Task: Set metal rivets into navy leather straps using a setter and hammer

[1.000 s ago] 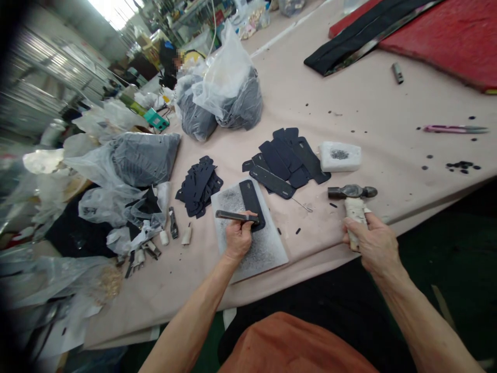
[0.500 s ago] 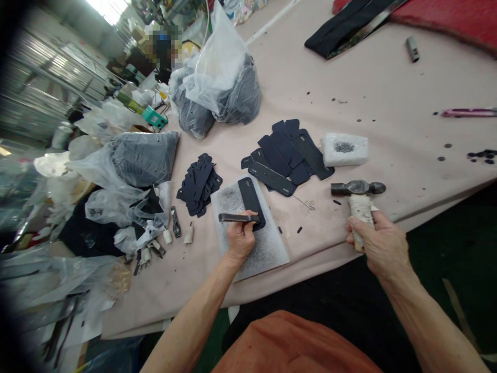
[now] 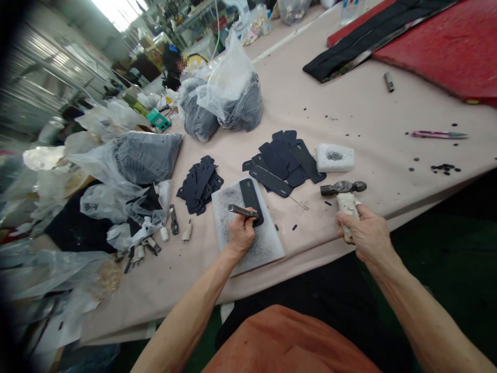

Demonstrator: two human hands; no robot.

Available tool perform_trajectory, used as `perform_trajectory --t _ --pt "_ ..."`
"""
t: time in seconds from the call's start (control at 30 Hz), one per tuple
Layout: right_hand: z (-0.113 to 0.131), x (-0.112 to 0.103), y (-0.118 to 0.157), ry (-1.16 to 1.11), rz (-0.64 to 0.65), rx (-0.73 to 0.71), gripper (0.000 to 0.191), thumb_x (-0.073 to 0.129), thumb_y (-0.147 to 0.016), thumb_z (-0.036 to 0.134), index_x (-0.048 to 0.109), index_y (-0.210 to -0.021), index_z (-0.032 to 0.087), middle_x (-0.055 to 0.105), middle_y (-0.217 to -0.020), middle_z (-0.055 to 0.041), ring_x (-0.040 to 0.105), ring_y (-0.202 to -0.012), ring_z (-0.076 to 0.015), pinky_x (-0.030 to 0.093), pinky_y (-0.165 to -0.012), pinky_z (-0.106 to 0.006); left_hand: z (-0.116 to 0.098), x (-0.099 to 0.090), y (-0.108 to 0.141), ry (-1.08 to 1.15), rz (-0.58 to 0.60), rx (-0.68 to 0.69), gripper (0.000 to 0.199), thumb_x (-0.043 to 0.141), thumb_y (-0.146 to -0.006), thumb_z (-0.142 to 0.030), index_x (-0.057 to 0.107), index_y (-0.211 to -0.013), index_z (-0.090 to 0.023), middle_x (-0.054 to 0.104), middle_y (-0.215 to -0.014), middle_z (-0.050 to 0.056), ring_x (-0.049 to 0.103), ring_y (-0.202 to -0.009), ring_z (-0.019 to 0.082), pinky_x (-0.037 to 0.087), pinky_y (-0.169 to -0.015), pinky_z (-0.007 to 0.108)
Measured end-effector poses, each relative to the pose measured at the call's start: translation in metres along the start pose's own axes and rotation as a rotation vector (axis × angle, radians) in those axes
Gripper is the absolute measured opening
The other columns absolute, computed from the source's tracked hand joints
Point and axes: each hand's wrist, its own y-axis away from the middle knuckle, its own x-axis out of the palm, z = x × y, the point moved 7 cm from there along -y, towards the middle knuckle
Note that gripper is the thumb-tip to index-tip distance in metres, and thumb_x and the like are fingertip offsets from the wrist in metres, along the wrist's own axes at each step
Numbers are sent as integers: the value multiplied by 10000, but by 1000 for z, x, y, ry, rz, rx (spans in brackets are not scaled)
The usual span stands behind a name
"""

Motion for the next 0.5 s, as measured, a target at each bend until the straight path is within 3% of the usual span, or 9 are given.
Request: perform_trajectory --t 0.13,0.23,0.33,0.4,0.5 --pt "46 16 25 173 115 -158 280 732 -690 338 632 -880 158 566 -516 36 478 -380 -97 332 -315 -174 0 1 -1 -4 -6 -3 207 537 -829 -88 652 -966 -191 737 -933 49 706 -893 208 571 -819 335" --pt "104 38 61 306 248 -408 422 688 -783 358 648 -1168 191 571 -541 52 455 -412 -85 347 -362 -178 1 1 -1 -4 -10 -4 201 547 -824 -92 651 -962 -195 738 -926 48 707 -895 215 570 -821 341" --pt "156 58 94 362 306 -637 577 669 -813 324 549 -1373 254 610 -646 52 481 -473 -83 433 -468 -201 3 1 -1 7 -15 -6 181 547 -831 -102 647 -948 -198 737 -935 56 706 -892 219 568 -819 347" --pt "171 69 105 379 341 -712 620 652 -820 296 503 -1420 243 619 -676 48 514 -515 -96 488 -553 -233 4 1 -1 18 -12 -6 172 543 -839 -110 643 -946 -201 735 -942 58 705 -895 220 566 -818 347" --pt "168 82 106 447 399 -774 618 608 -833 265 483 -1435 207 641 -720 31 570 -569 -128 522 -605 -266 4 2 -2 14 -8 -2 166 539 -843 -118 637 -947 -203 731 -924 56 702 -896 223 560 -820 350"
